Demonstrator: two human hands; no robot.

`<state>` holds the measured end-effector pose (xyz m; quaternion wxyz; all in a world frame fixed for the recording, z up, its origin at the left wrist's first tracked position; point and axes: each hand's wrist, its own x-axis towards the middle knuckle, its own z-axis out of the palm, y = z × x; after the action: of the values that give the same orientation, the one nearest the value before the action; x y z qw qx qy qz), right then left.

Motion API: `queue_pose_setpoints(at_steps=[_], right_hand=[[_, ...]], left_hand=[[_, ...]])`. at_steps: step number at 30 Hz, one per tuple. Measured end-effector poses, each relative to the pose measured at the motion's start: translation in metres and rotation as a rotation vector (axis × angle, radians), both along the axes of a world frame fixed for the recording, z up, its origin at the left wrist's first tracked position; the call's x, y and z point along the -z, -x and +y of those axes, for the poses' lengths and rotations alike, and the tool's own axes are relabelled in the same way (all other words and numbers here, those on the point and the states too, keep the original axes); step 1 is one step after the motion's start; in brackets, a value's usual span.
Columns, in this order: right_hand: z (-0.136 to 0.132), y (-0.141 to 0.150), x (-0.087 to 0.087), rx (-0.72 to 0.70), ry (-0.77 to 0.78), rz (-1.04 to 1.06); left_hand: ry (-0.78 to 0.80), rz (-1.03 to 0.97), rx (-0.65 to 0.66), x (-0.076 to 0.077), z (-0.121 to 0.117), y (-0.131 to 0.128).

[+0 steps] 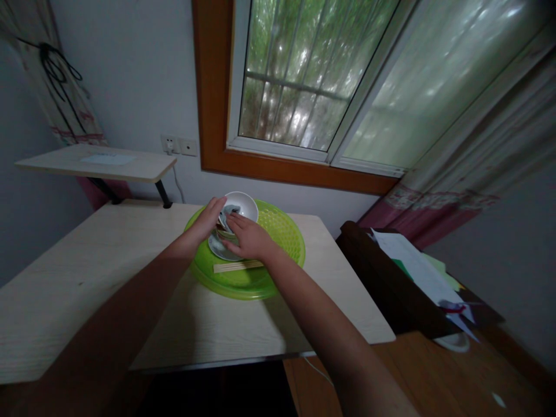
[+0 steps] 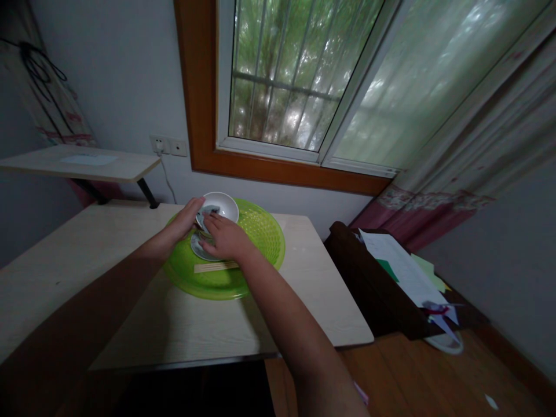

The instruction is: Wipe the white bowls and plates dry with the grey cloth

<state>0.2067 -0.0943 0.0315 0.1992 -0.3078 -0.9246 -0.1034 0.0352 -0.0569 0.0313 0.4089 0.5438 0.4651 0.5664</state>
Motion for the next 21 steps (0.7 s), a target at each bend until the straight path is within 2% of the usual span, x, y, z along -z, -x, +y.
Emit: queue_pose_setpoints(at_steps=[4,8,10,15,21], right_hand=[[0.001,0.002,0.004,0.066,-0.018,-0.02],[0.0,0.003,0.002,0.181,-0.031,-0.016],[-0.001,0.004,0.0,0.233,-0.041,0.012],[-0.002,0.006,-0.004,0.32,-0.066,0.067],[-0.006,0.008,-0.013,0.375,-0.014,-0.034]], left_hand=[[0.004,0.023,0.034,0.0,0.0,-0.003],[-0.103,0.096,0.038,0.003,0.006,-0.001],[-0.144,0.148,0.016,0.005,0.009,0.001],[-0.124,0.206,-0.049,0.005,0.009,0.002],[-0.108,0.264,-0.114,0.003,0.007,0.004]])
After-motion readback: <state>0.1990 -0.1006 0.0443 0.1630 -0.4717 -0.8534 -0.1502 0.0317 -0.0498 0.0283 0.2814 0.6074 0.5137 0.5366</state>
